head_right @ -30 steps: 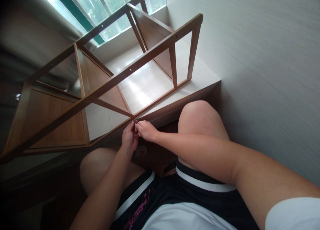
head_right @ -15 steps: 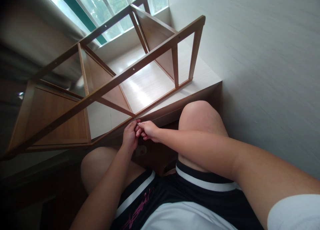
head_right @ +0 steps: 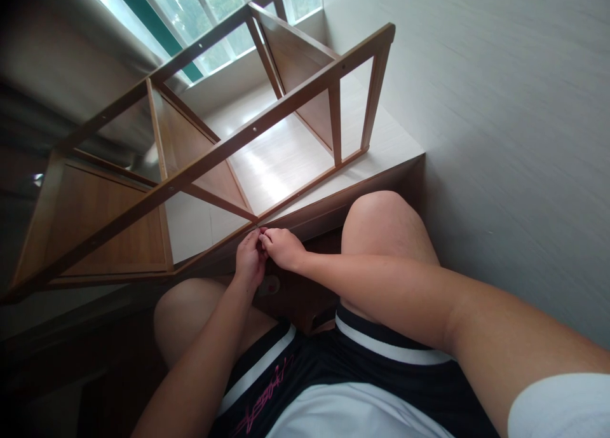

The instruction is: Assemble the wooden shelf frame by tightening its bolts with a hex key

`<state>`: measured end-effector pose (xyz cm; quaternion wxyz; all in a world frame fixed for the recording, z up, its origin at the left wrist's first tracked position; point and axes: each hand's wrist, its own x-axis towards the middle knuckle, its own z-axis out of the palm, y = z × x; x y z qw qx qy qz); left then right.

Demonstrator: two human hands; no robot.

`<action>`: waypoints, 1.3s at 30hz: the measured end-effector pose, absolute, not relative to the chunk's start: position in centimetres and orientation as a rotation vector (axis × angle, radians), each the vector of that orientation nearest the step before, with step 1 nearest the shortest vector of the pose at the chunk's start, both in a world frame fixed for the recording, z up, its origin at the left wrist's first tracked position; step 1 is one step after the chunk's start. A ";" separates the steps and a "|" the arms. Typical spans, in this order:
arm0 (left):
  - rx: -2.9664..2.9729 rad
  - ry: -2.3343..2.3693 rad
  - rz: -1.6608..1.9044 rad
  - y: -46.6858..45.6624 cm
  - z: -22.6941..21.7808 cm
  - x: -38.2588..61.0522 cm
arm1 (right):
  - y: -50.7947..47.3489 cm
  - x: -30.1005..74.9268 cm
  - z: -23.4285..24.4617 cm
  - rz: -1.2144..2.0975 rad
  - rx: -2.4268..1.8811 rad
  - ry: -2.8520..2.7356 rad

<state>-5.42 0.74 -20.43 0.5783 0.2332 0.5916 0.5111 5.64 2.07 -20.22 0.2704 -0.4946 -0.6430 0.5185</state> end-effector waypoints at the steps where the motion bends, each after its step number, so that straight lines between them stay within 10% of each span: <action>1: 0.534 1.390 1.197 0.8 -20.5 -5.5 | 2.1 5.7 -20.0 1.343 -1.371 -1.787; 11: 0.421 1.258 1.249 0.8 -20.8 -5.7 | 1.9 6.0 -19.1 1.012 -1.535 -2.136; 32: 0.513 1.358 1.174 1.0 -20.6 -5.6 | 2.4 5.8 -21.2 2.328 -1.006 -0.782; 39: 0.533 1.356 1.149 0.9 -20.2 -5.6 | 2.2 5.1 -21.0 1.903 -1.136 -1.281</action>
